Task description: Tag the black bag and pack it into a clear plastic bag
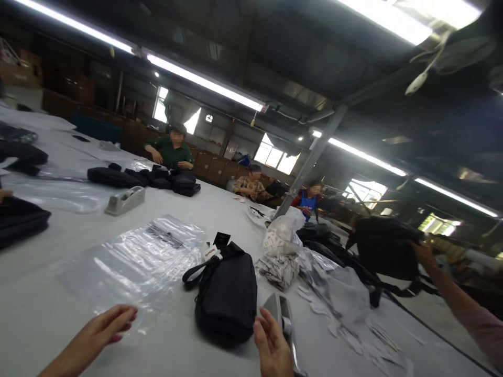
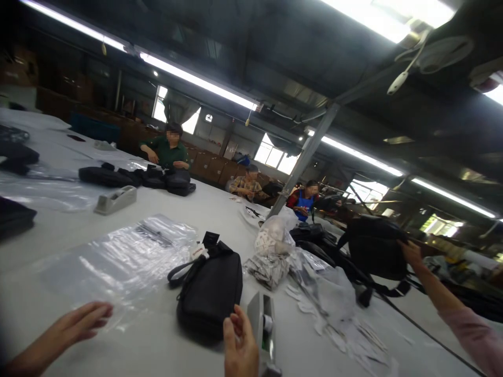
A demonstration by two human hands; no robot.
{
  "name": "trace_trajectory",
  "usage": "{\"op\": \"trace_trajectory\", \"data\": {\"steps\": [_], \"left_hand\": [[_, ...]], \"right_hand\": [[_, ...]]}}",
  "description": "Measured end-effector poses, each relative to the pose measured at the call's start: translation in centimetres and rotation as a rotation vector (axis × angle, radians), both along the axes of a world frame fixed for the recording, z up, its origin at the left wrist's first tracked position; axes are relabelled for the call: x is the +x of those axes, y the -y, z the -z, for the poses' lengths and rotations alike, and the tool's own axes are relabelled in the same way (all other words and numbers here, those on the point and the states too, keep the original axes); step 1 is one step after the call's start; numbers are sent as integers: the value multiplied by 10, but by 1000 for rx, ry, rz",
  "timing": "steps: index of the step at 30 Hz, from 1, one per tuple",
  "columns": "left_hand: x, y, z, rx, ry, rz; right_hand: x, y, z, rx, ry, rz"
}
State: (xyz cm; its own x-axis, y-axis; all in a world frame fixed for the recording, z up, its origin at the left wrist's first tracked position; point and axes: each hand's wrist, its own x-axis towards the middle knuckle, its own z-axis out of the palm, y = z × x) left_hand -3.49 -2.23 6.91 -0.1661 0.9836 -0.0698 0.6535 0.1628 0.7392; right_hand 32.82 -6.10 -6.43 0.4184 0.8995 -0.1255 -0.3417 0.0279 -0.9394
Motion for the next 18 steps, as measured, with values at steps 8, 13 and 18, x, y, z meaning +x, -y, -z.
{"op": "trace_trajectory", "data": {"steps": [8, 13, 18], "left_hand": [[101, -167, 43, -96, -193, 191], [121, -192, 65, -254, -207, 374], [122, -192, 64, -352, -173, 456]], "right_hand": [[-6, -81, 87, -300, -36, -1], [-21, -100, 88, -144, -121, -101], [-41, -101, 77, -78, -165, -106]]}}
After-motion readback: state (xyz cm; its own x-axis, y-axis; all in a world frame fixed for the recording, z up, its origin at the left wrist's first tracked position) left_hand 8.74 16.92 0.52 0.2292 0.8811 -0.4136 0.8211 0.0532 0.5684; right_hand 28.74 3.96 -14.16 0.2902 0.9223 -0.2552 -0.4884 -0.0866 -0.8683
